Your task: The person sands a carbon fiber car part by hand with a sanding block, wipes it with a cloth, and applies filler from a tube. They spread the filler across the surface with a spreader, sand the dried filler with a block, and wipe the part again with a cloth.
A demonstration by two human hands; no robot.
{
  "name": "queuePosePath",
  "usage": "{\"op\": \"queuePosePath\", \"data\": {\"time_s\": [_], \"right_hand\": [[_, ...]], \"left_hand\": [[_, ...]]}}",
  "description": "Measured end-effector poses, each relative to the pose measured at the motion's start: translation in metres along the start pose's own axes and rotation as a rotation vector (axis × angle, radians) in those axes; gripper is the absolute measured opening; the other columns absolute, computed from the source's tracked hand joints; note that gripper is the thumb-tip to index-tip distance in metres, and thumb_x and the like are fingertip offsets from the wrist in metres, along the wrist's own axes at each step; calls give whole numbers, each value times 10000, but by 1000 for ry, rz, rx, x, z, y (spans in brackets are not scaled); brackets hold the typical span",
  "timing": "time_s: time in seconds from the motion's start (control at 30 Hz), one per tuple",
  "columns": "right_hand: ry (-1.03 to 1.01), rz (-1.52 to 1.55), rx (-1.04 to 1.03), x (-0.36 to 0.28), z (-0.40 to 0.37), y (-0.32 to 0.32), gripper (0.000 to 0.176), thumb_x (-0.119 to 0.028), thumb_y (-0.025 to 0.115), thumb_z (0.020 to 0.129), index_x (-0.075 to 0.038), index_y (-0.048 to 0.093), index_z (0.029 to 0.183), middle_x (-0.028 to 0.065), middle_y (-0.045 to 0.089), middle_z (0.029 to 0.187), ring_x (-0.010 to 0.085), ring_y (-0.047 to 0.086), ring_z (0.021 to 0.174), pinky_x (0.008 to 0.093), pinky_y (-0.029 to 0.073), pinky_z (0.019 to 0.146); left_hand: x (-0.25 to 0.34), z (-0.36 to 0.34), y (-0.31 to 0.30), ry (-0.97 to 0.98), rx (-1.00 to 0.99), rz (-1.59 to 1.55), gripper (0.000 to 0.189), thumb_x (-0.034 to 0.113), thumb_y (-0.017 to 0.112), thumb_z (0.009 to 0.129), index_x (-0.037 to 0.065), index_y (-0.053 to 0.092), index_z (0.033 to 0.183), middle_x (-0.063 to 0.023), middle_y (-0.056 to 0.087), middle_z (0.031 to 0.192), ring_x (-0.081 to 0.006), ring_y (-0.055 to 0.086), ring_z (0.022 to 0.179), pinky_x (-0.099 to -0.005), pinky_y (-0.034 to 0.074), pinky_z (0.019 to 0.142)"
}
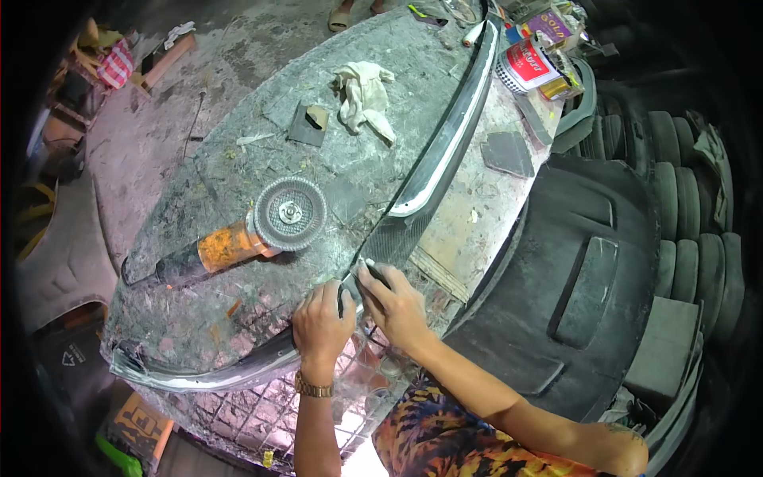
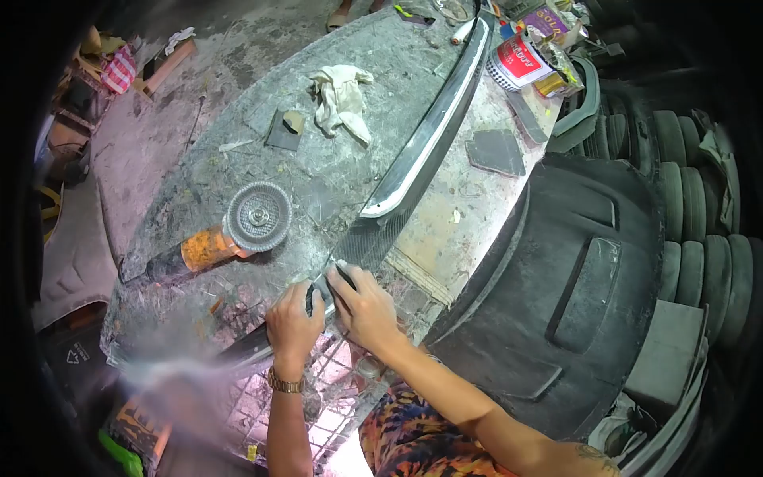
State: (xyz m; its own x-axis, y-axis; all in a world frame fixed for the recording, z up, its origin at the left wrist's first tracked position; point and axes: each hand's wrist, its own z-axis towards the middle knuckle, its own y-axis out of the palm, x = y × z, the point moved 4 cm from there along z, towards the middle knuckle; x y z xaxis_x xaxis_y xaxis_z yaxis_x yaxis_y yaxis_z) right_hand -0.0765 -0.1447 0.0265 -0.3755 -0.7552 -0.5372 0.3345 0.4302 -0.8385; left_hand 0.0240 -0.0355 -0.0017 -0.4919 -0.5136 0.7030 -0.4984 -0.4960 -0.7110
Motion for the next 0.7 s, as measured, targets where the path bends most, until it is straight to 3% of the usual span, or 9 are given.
{"op": "queuePosePath", "data": {"time_s": [0.1, 0.7], "right_hand": [[37, -34, -25, -3, -11, -5, 456, -65, 696, 874, -69, 636, 1326, 150, 625, 1162, 345, 634, 998, 414, 546, 802], [68, -98, 0, -11, 10, 6, 475, -78, 703, 861, -76, 638, 1331, 127, 609, 1104, 321, 640, 949, 407, 544, 741]], "left_hand": [[-1, 0, 1, -13, -69, 5, 166, 179, 640, 934, 38, 671, 1016, -173, 696, 899, -396, 674, 807, -487, 525, 709], [-2, 0, -1, -7, -62, -19, 186, 168, 628, 949, 26, 674, 1060, -180, 709, 933, -396, 680, 827, -487, 531, 731]]}}
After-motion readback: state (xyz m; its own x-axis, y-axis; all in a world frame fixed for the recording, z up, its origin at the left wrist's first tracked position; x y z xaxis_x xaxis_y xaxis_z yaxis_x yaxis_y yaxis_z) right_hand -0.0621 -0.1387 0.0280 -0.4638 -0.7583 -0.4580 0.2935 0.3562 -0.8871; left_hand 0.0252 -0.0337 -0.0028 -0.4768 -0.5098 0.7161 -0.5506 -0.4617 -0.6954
